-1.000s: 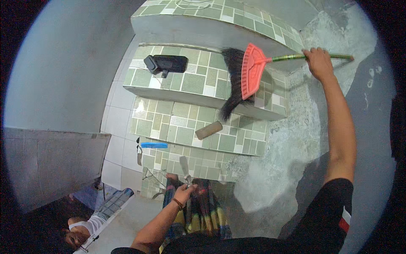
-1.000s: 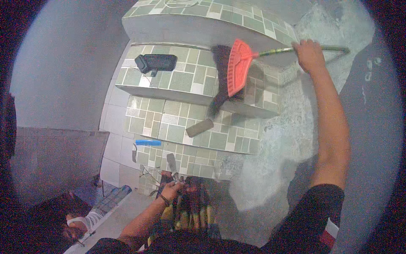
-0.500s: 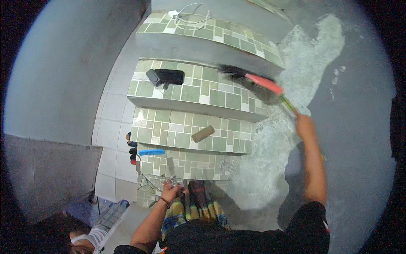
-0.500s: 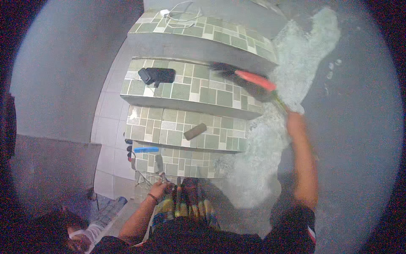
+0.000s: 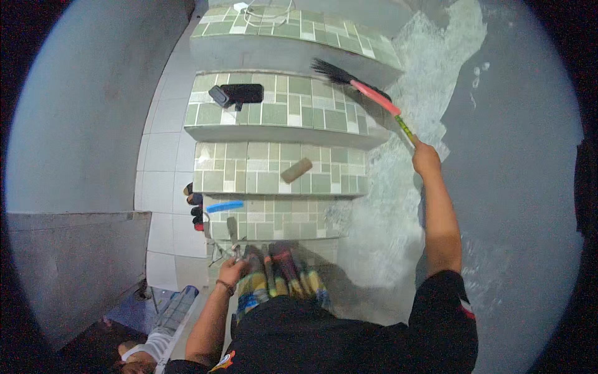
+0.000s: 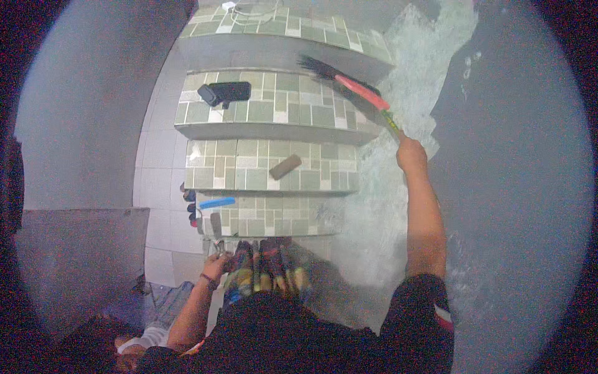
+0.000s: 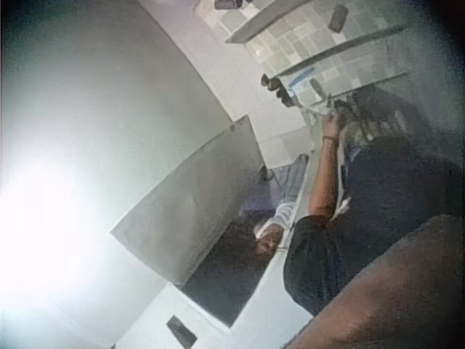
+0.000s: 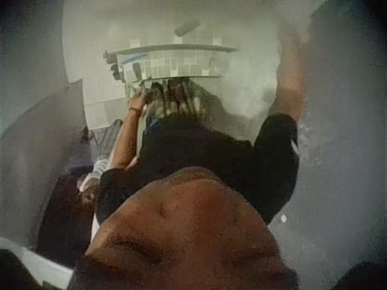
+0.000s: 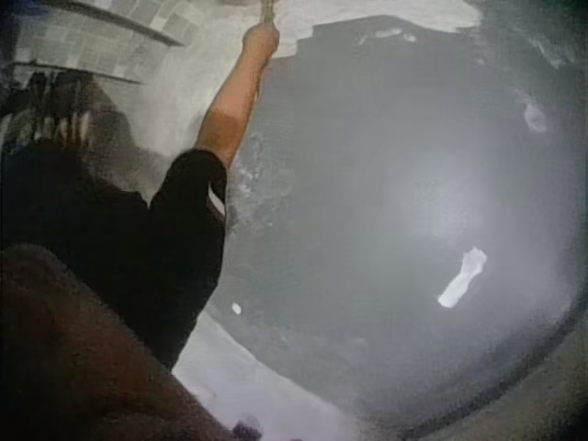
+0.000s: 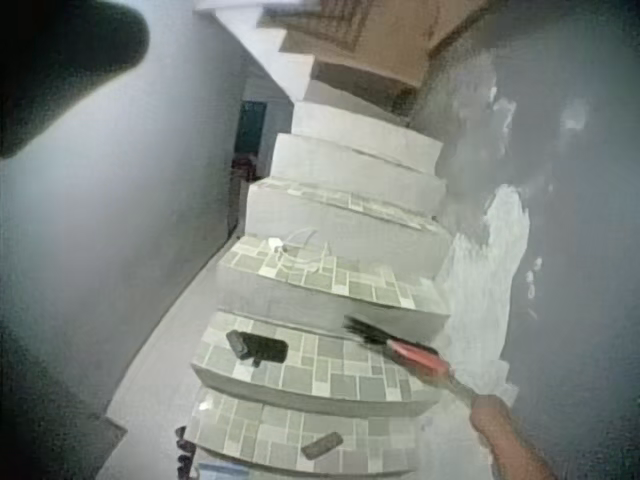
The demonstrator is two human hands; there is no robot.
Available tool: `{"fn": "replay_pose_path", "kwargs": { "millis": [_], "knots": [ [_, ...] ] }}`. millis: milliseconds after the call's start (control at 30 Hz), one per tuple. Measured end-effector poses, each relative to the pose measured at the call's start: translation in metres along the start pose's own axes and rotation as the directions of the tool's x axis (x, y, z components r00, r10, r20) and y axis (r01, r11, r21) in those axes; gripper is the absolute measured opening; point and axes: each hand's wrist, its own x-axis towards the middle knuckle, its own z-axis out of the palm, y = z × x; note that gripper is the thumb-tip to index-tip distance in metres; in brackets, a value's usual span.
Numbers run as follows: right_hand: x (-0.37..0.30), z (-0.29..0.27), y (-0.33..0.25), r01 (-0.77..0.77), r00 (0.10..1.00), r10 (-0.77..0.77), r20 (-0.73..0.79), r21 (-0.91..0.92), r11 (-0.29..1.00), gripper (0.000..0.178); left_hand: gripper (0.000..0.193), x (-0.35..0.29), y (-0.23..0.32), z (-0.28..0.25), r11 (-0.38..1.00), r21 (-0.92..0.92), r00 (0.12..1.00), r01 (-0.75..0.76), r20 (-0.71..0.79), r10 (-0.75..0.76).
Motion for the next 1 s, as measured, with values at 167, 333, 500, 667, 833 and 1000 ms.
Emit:
{"fn": "replay_pose_path", "kwargs": {
  "millis": [167, 333, 500, 667, 833, 1000],
  "knots": [
    [-0.123, 0.044, 0.059, -0.003, 0.978, 0.03, 0.208, -0.13, 0.992, 0.049, 0.021, -0.011, -0.002, -0.012, 0.996, -0.032, 0.995, -0.085, 0.044, 0.087],
    [-0.254, 0.047, 0.056, -0.09, 0.986, 0.091, 0.142, -0.011, 0.996, 0.051, 0.021, -0.026, -0.002, -0.026, 0.999, 0.028, 0.999, -0.045, -0.013, 0.045],
    [-0.187, 0.15, 0.02, -0.036, 0.989, 0.022, 0.149, 0.086, 0.996, 0.051, 0.032, -0.021, 0.003, -0.035, 0.989, 0.15, 1.0, -0.004, 0.021, 0.001],
    [-0.157, 0.231, 0.047, -0.011, 0.949, 0.004, 0.317, 0.022, 1.0, 0.05, 0.03, -0.032, 0.008, -0.046, 0.99, 0.136, 0.999, -0.031, 0.034, 0.027],
    [-0.249, 0.156, 0.09, -0.063, 0.95, 0.027, 0.31, 0.107, 0.992, 0.046, 0.026, -0.049, 0.007, -0.053, 0.996, 0.088, 0.999, 0.007, -0.052, -0.003],
    [-0.216, 0.169, 0.047, -0.169, 0.954, 0.133, 0.268, 0.114, 0.979, 0.043, 0.027, -0.038, -0.002, -0.053, 0.998, 0.042, 0.999, 0.045, -0.001, -0.045]
  ]
}}
